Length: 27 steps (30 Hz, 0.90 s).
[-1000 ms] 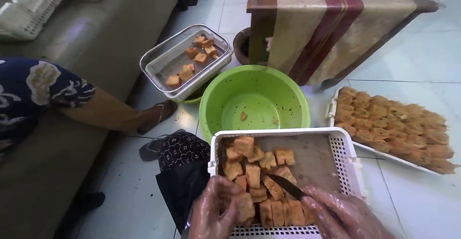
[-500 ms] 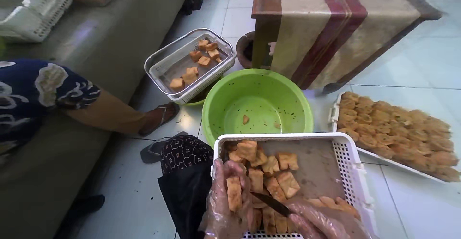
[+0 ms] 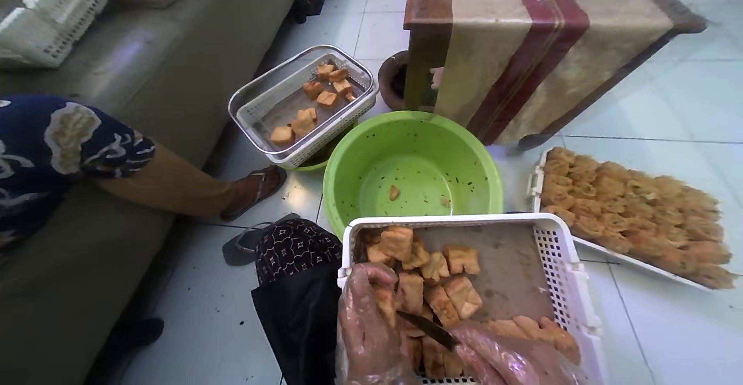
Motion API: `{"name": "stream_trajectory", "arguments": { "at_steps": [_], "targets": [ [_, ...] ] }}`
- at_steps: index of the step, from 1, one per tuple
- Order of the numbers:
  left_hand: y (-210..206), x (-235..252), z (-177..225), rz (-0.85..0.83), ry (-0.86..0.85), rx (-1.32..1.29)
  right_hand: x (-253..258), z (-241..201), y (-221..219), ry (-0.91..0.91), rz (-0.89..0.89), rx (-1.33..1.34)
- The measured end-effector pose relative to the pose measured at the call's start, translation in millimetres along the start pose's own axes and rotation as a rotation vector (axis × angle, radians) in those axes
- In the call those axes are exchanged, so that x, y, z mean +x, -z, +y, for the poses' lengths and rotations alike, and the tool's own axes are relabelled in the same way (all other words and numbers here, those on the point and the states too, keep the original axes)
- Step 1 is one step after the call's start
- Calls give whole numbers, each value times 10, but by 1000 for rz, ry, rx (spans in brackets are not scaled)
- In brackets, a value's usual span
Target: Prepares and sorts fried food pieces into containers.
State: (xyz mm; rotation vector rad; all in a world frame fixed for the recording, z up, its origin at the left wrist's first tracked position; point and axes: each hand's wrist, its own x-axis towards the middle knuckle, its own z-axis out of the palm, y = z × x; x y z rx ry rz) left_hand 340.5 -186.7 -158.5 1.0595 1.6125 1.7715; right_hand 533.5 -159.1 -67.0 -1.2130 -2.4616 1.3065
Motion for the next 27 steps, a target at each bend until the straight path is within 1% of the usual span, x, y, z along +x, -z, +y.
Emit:
{"name": "stream_trajectory", "arguments": {
  "at_steps": [3, 5, 7, 11, 12, 13, 15, 16, 17, 19, 20, 21, 22, 24, 25, 26, 27],
  "targets": [
    [-90, -53, 44, -99, -35, 52, 46, 17, -83, -18, -6, 16],
    [-177, -39, 56, -143, -54, 91, 44, 69, -109, -26, 30, 14],
    [-277, 48, 41, -177, -59, 171, -23, 144, -18, -71, 45, 3],
    [-390, 315, -47, -389, 20, 331, -366, 453, 282, -151, 185, 2],
    [-352, 362, -24, -439, 2, 389, -446, 538, 359, -179, 218, 16],
    [-296, 369, 12, -441, -37, 447, -511, 603, 426, -207, 244, 28],
    [-117, 287, 91, -379, -147, 545, -588, 720, 493, -241, 295, 62],
    [17, 213, 152, -395, -153, 604, -601, 766, 495, -246, 303, 82],
    [168, 127, 236, -475, -96, 667, -592, 794, 477, -249, 301, 98],
    [401, -21, 378, -757, 142, 822, -511, 784, 403, -251, 282, 111],
    [455, -101, 364, -865, 219, 909, -450, 759, 356, -237, 273, 116],
    [472, -196, 305, -933, 262, 998, -386, 734, 306, -220, 263, 117],
    [471, -306, 215, -966, 271, 1074, -327, 705, 262, -201, 249, 110],
    [434, -496, 16, -944, 189, 1212, -242, 631, 207, -162, 223, 109],
    [411, -525, -38, -929, 177, 1265, -222, 599, 199, -146, 211, 112],
    [394, -498, -33, -936, 199, 1276, -212, 569, 205, -140, 202, 115],
    [405, -447, -1, -950, 207, 1235, -212, 545, 217, -137, 196, 118]
  ]
}}
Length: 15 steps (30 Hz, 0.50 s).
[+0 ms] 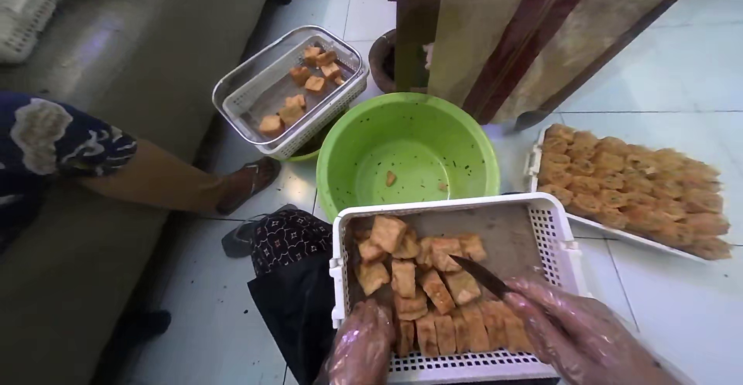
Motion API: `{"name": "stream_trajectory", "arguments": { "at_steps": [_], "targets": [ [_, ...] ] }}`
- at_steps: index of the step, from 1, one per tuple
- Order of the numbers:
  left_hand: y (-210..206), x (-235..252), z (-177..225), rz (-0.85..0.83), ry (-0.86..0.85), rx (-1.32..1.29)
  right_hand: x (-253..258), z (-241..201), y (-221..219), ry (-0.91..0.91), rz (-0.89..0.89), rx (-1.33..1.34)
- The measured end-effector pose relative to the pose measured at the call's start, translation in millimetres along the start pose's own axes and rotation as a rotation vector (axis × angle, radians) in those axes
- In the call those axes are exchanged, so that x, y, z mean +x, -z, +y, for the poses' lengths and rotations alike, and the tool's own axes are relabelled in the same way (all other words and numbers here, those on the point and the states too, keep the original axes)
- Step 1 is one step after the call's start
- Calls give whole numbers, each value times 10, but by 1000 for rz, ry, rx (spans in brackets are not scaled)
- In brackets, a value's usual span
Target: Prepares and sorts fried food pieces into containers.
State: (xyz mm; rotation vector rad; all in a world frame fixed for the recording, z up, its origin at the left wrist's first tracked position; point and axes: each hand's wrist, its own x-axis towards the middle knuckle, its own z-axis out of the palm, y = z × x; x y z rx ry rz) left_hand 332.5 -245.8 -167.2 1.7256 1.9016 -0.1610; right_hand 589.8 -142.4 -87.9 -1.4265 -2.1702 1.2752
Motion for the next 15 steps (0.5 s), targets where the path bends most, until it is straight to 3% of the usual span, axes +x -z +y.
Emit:
{"name": "stream_trajectory", "arguments": {
  "at_steps": [2, 6, 9, 11, 15],
  "targets": [
    [140, -32, -62, 5, -65, -140, -14, -19, 6, 18, 10, 22],
    [369, -37, -232, 296, -285, -721, -4, -107, -150, 135, 53, 143],
    [475, 9, -134, 432, -327, -1122, 62, -272, -353, 217, 49, 280],
    [513, 39, -41, 489, -344, -1232, 117, -349, -465, 245, 81, 287],
    [517, 96, 64, 584, -421, -1159, 170, -364, -544, 199, 176, 241]
  ]
}}
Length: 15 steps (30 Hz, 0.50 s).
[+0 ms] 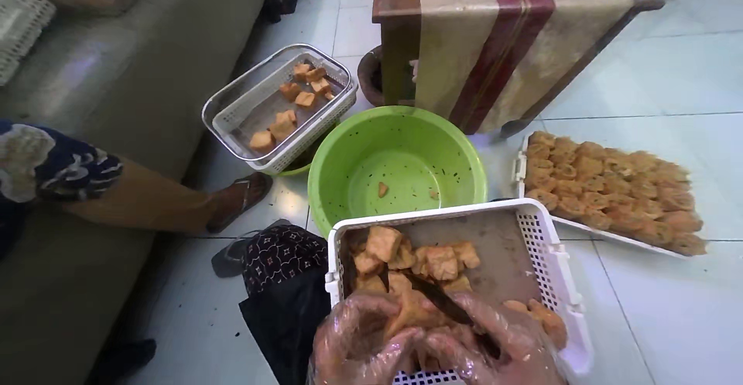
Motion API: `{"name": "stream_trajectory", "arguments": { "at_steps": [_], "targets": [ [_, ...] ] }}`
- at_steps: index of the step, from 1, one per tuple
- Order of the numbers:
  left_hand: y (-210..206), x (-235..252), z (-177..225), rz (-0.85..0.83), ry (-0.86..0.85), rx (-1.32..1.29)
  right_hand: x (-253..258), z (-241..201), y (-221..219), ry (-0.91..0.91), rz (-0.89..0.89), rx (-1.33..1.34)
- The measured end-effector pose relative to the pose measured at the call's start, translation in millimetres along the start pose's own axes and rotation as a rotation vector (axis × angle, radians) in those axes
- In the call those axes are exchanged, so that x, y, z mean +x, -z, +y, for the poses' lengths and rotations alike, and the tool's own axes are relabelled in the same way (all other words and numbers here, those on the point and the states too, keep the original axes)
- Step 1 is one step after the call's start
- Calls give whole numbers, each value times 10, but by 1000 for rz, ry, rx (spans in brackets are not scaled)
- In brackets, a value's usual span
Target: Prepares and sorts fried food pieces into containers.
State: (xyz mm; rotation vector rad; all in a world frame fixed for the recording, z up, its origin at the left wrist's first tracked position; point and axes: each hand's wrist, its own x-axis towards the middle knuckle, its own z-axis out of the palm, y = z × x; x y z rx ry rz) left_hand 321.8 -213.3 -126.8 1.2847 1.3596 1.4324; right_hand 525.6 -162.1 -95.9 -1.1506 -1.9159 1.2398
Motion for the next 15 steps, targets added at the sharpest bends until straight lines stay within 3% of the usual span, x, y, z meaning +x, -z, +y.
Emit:
{"name": "stream_trajectory", "arguments": {
  "at_steps": [5, 10, 15],
  "targets": [
    [-83, 103, -9, -110, -165, 8, 28, 146, 52, -61, 6, 163],
    [-124, 123, 20, -120, -180, -79, -12, 180, 99, -19, -47, 240],
    [-289, 183, 26, -129, -244, -133, -16, 141, 33, -37, 53, 367]
  ]
}}
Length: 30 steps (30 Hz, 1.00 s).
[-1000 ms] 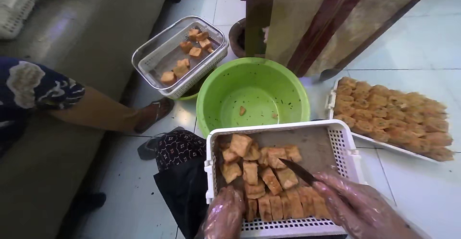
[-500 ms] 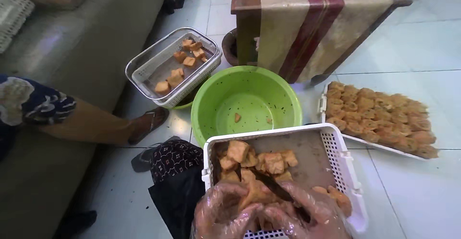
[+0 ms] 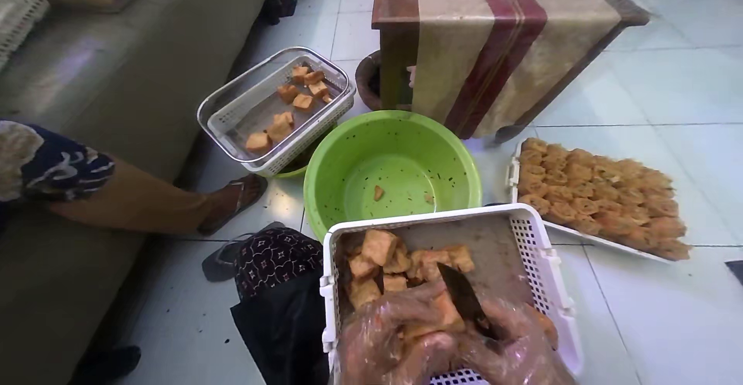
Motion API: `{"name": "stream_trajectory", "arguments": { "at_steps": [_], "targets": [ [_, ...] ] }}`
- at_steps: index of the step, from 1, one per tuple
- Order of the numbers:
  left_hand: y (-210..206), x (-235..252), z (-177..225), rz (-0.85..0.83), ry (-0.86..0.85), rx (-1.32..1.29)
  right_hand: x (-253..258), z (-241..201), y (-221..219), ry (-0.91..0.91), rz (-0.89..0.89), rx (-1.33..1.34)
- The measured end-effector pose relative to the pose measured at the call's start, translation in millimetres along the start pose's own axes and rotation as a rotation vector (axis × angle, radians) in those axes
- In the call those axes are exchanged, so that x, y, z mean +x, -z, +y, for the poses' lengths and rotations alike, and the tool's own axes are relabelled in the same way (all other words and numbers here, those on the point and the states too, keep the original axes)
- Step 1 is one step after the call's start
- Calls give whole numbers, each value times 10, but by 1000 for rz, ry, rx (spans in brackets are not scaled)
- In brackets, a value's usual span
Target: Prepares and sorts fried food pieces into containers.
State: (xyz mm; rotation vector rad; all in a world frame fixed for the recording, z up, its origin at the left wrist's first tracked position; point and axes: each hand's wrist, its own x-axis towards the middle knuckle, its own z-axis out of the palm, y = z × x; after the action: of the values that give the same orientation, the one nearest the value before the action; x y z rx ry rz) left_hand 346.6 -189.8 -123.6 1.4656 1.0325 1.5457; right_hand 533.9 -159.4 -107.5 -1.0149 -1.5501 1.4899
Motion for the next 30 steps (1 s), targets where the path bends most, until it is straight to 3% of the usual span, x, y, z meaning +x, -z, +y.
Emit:
{"name": "stream_trajectory", "arguments": {
  "at_steps": [4, 7, 12, 14, 16, 20, 24, 27, 30],
  "targets": [
    [-12, -74, -123, 36, 68, -58, -4, 85, 158, -76, 116, -37],
    [130, -266, -76, 103, 278, 217, 59, 259, 459, -97, 300, -241],
    [152, -611, -26, -336, 775, 742, 60, 484, 916, -193, 294, -728],
    [55, -632, -70, -400, 912, 792, 93, 502, 946, -254, 229, -766],
    [-26, -602, -134, -408, 1019, 815, 113, 568, 919, -259, 282, -787],
    [35, -663, -268, -302, 956, 710, 135, 617, 883, -266, 380, -762],
    [204, -754, -340, -315, 867, 646, 119, 569, 825, -187, 356, -731],
    [232, -758, -326, -353, 847, 655, 105, 473, 728, -130, 284, -741],
    [292, -811, -351, -283, 770, 512, 28, 365, 571, -13, 122, -714]
  ]
}}
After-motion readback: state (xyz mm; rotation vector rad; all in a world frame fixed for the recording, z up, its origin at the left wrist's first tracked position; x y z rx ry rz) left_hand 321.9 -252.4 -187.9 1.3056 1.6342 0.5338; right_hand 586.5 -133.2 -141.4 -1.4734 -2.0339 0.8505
